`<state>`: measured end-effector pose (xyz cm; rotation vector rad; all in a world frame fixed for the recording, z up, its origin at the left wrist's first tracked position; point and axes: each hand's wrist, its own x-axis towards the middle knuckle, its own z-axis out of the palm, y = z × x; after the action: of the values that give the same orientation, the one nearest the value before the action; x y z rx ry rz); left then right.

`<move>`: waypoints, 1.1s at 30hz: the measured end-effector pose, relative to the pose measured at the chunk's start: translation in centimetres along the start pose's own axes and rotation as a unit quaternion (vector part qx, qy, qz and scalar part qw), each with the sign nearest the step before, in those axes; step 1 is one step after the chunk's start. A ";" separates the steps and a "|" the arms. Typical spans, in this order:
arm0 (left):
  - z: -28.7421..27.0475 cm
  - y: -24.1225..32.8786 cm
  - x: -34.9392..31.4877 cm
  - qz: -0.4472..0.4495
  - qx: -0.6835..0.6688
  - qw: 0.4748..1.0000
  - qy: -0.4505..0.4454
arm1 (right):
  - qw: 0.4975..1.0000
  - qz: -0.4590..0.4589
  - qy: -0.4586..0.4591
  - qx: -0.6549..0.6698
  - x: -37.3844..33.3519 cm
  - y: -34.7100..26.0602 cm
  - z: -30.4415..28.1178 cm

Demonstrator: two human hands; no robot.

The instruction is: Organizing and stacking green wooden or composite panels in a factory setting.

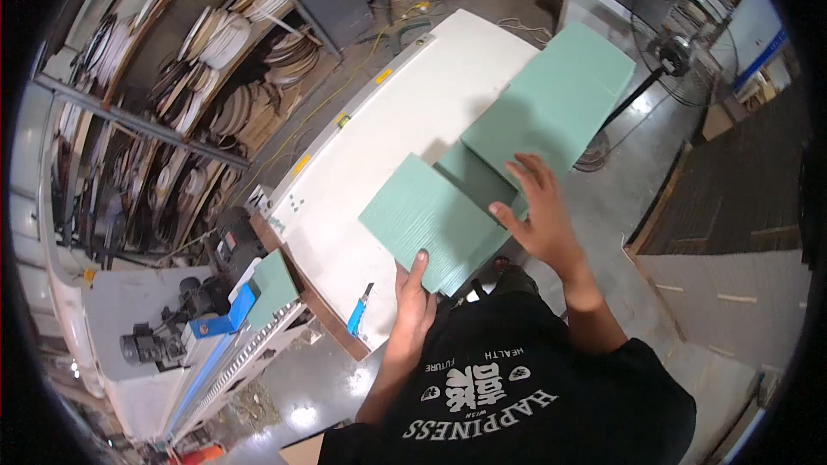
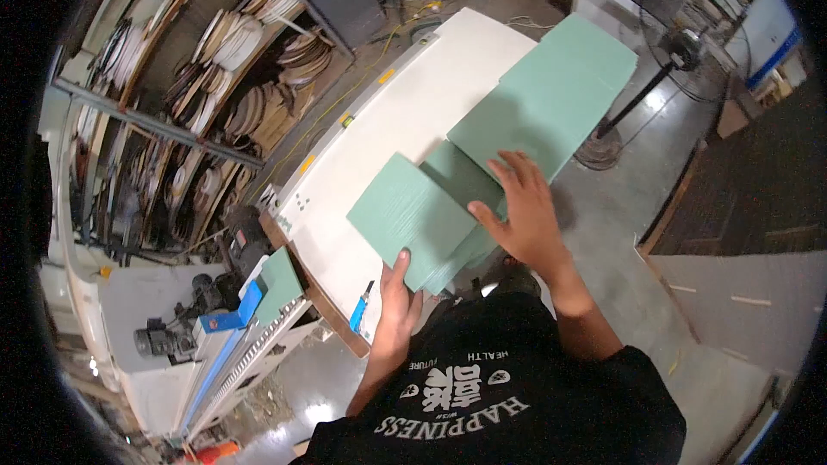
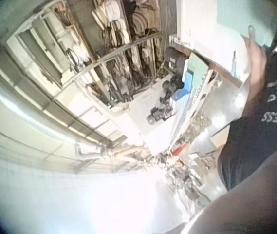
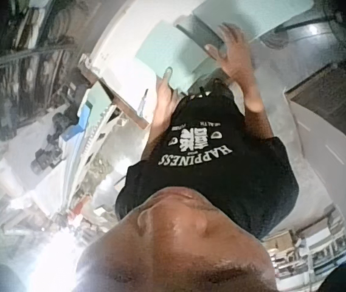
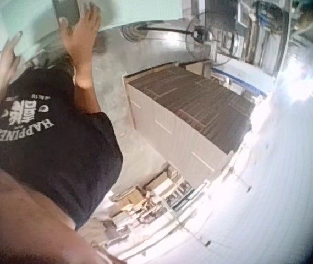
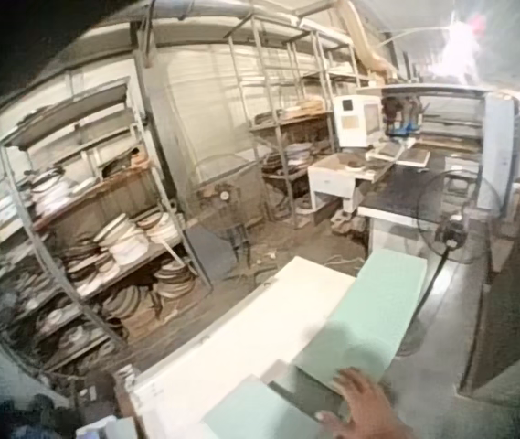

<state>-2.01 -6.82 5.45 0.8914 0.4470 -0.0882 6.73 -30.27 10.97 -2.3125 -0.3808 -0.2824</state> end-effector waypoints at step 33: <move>4.3 -4.5 0.1 0.135 0.295 0.946 -0.009 | 0.985 -0.013 -0.165 0.053 4.8 1.9 0.3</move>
<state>-1.64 -12.98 4.45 1.5335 0.2763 0.0252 11.92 -30.43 10.97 -2.2514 -0.5759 0.1110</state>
